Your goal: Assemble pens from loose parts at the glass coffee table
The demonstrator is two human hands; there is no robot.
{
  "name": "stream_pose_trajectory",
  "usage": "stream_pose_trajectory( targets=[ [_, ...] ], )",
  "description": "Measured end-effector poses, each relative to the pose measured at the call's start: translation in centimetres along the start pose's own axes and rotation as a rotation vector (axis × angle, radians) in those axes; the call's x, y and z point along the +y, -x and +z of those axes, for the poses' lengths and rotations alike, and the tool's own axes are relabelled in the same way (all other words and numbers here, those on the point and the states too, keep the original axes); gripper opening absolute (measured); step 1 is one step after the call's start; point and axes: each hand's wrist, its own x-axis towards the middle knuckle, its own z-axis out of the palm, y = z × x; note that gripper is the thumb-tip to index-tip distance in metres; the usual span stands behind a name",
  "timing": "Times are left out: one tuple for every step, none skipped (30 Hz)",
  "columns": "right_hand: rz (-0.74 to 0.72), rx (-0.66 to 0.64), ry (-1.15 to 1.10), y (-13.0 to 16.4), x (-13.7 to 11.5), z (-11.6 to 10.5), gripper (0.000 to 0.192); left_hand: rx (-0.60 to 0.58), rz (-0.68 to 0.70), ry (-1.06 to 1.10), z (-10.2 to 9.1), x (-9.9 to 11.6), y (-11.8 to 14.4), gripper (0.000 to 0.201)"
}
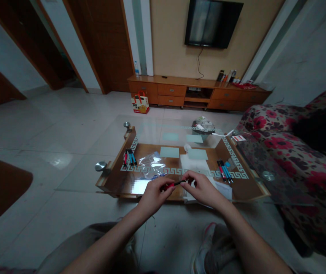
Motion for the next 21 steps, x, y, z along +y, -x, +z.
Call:
stream_pose_trajectory(
  targets=[
    [-0.006, -0.002, 0.020, -0.03, 0.04, -0.02, 0.013, -0.015, 0.005, -0.008, -0.02, 0.02, 0.00, 0.019],
    [-0.012, -0.003, 0.042, -0.07, 0.09, -0.02, 0.016, -0.028, 0.012, -0.014, -0.04, 0.06, 0.00, 0.019],
    [-0.019, -0.002, 0.064, -0.10, 0.12, -0.01, 0.020, -0.036, 0.019, -0.018, -0.05, 0.12, 0.00, 0.019],
    [-0.025, -0.003, 0.085, -0.13, 0.14, 0.02, 0.026, -0.040, 0.026, -0.021, -0.06, 0.17, 0.01, 0.019],
    [-0.031, -0.006, 0.102, -0.16, 0.14, 0.05, 0.031, -0.040, 0.032, -0.024, -0.07, 0.22, 0.02, 0.019],
    [-0.035, -0.008, 0.113, -0.17, 0.12, 0.08, 0.035, -0.036, 0.037, -0.027, -0.07, 0.26, 0.02, 0.019],
    [-0.036, -0.010, 0.116, -0.16, 0.09, 0.11, 0.037, -0.030, 0.039, -0.029, -0.06, 0.27, 0.03, 0.018],
    [-0.033, -0.010, 0.110, -0.14, 0.06, 0.13, 0.035, -0.025, 0.039, -0.032, -0.06, 0.27, 0.03, 0.017],
    [-0.027, -0.009, 0.095, -0.11, 0.03, 0.14, 0.029, -0.019, 0.036, -0.034, -0.05, 0.26, 0.02, 0.016],
    [-0.020, -0.008, 0.075, -0.07, 0.02, 0.15, 0.022, -0.015, 0.033, -0.036, -0.05, 0.24, 0.02, 0.015],
    [-0.014, -0.007, 0.058, -0.03, 0.04, 0.16, 0.017, -0.013, 0.029, -0.037, -0.05, 0.23, 0.01, 0.014],
    [-0.012, -0.007, 0.048, 0.01, 0.08, 0.16, 0.014, -0.012, 0.025, -0.039, -0.06, 0.23, 0.00, 0.014],
    [-0.014, -0.009, 0.050, 0.03, 0.14, 0.17, 0.013, -0.014, 0.023, -0.041, -0.08, 0.25, -0.01, 0.013],
    [-0.020, -0.009, 0.065, 0.04, 0.21, 0.18, 0.012, -0.018, 0.022, -0.042, -0.10, 0.29, -0.01, 0.013],
    [-0.028, -0.009, 0.087, 0.03, 0.27, 0.20, 0.015, -0.025, 0.022, -0.041, -0.13, 0.34, -0.01, 0.013],
    [-0.035, -0.014, 0.111, 0.02, 0.32, 0.22, 0.020, -0.033, 0.024, -0.038, -0.15, 0.40, 0.00, 0.014],
    [-0.041, -0.018, 0.130, 0.01, 0.35, 0.23, 0.026, -0.040, 0.026, -0.034, -0.18, 0.46, 0.01, 0.014],
    [-0.043, -0.023, 0.140, 0.00, 0.35, 0.23, 0.030, -0.046, 0.027, -0.031, -0.19, 0.51, 0.02, 0.014],
    [-0.042, -0.026, 0.141, 0.00, 0.32, 0.23, 0.030, -0.049, 0.029, -0.029, -0.20, 0.53, 0.03, 0.015],
    [-0.039, -0.027, 0.133, 0.02, 0.26, 0.21, 0.026, -0.047, 0.029, -0.029, -0.19, 0.53, 0.04, 0.015],
    [-0.035, -0.027, 0.121, 0.04, 0.20, 0.19, 0.020, -0.045, 0.029, -0.031, -0.18, 0.52, 0.05, 0.015]
  ],
)
